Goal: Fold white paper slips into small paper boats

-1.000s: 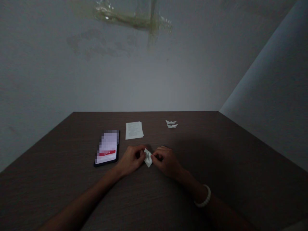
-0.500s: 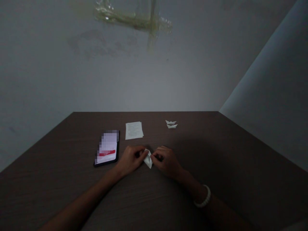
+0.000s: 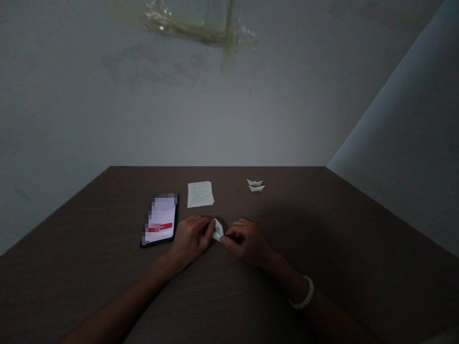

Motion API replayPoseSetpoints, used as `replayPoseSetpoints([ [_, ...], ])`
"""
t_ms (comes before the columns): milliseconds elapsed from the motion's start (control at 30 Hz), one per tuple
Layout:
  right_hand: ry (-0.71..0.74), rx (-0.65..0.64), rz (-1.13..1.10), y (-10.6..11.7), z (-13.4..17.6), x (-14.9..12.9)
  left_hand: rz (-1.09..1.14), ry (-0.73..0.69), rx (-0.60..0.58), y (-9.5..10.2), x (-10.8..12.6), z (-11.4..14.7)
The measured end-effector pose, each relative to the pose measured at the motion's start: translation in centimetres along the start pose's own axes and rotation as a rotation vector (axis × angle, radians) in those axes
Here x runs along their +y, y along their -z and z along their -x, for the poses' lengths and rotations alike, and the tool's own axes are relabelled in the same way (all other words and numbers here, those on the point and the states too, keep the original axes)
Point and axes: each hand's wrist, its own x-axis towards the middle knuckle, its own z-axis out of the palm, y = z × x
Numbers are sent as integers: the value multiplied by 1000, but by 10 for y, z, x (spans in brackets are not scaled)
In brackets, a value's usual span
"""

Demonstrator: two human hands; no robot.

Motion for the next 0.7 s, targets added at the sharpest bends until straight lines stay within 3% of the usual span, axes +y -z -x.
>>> replayPoseSetpoints([
  [200,24,-17,14,-1,1,0,-79,-26,83,2,7,-2],
  [400,56,-32,16,0,2,0,-167,-150,146,3,11,-1],
  [700,-28,-24,42,-3,2,2,-216,-239,142,5,14,2],
])
